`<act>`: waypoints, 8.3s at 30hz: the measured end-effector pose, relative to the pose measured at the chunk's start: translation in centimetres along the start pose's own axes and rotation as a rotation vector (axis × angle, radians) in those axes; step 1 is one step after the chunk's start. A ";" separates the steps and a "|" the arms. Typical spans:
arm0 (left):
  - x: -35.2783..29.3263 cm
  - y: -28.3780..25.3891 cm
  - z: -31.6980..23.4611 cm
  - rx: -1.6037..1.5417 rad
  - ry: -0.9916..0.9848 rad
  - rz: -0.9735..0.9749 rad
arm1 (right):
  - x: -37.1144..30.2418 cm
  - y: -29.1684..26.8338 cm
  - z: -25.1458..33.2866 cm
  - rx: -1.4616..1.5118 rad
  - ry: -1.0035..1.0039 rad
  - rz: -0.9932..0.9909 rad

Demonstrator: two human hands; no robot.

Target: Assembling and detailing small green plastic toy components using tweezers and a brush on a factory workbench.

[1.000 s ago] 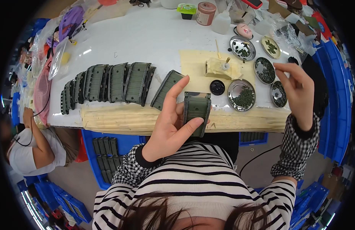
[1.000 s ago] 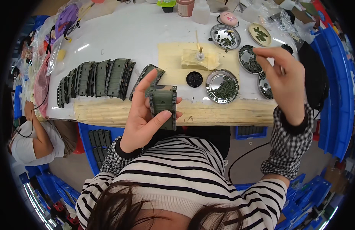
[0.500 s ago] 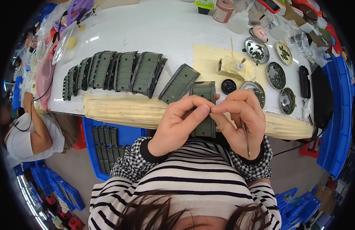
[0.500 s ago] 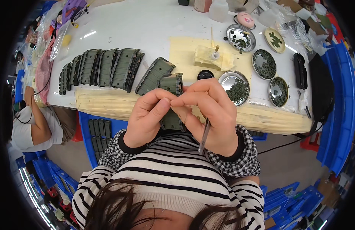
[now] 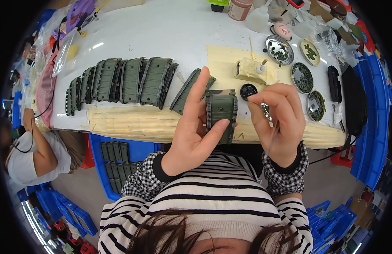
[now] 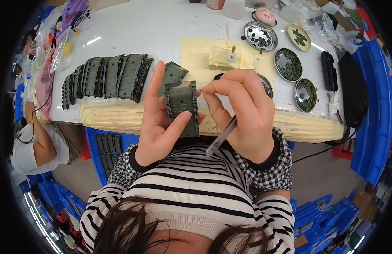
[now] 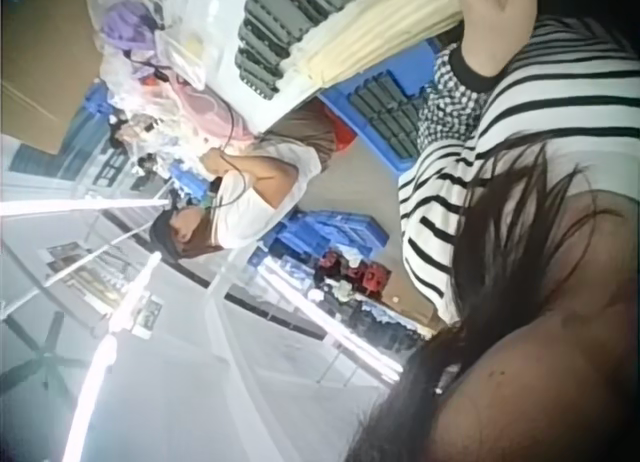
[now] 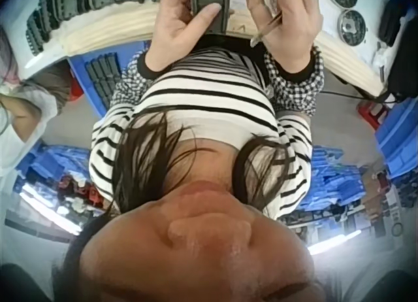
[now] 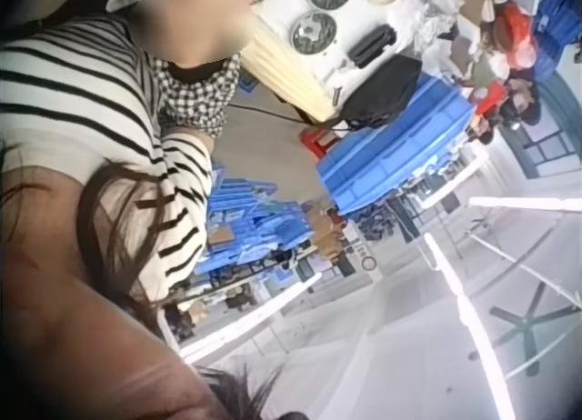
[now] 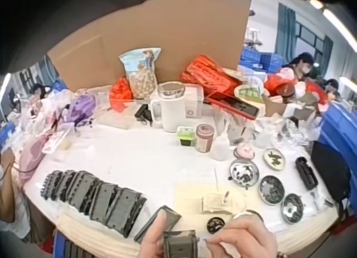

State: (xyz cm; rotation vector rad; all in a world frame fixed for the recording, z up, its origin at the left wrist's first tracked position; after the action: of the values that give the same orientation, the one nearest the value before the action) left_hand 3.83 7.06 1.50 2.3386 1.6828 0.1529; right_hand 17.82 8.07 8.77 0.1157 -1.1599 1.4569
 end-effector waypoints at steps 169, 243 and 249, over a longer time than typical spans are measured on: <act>-0.1 0.0 1.9 -0.510 -0.328 0.132 | 1.7 -2.0 -5.4 -0.259 0.134 -0.031; -0.7 -1.0 -0.6 0.112 -0.020 -0.015 | -0.6 1.3 -1.4 0.764 0.306 -0.106; -0.8 -0.5 -0.3 -0.209 -0.042 0.200 | 0.8 -1.6 -3.4 0.335 0.236 -0.293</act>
State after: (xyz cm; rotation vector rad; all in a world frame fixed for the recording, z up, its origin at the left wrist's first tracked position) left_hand 3.04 6.49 1.70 2.3286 1.3410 0.3000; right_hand 20.71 10.58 8.53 0.3233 -0.6696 1.3489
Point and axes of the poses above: each hand's wrist, its own x-axis towards the middle knuckle, its own y-axis out of the palm, z = x × y, the point moved 8 cm from there along x, towards the middle knuckle, and after that the axes turned 10 degrees about -y, right-handed, at the moved point
